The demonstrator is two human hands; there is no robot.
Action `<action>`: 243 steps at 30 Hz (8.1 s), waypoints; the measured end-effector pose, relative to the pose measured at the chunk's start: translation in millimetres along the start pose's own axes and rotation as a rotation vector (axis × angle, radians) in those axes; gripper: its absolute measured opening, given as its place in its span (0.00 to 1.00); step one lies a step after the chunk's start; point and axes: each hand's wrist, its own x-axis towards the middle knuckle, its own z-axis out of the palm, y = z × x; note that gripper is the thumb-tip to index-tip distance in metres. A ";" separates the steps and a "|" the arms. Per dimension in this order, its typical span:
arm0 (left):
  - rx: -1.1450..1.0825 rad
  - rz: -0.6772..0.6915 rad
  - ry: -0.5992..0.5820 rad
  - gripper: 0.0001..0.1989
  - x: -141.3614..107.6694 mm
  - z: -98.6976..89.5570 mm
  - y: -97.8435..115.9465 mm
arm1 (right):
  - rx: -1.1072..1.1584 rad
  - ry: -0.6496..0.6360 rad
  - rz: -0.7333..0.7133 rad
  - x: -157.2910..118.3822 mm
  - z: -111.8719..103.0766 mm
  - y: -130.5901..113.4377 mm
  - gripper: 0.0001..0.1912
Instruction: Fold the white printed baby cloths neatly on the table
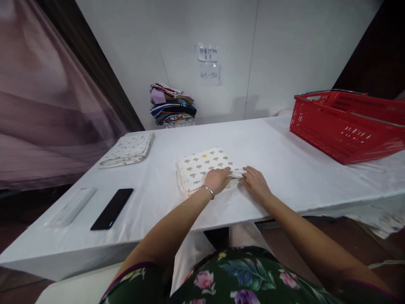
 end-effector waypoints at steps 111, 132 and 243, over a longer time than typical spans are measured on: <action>-0.130 -0.358 -0.311 0.27 -1.3 2.5 -107.2 | -0.035 -0.118 -0.340 15.9 24.8 -77.8 0.08; -0.171 -0.366 -0.296 0.26 -0.5 -0.6 -103.0 | -0.063 -0.106 -0.357 27.1 35.6 -105.9 0.07; -0.423 -0.634 0.289 0.15 -157.1 27.6 -42.9 | 0.284 -0.236 -0.522 47.5 27.2 -128.5 0.19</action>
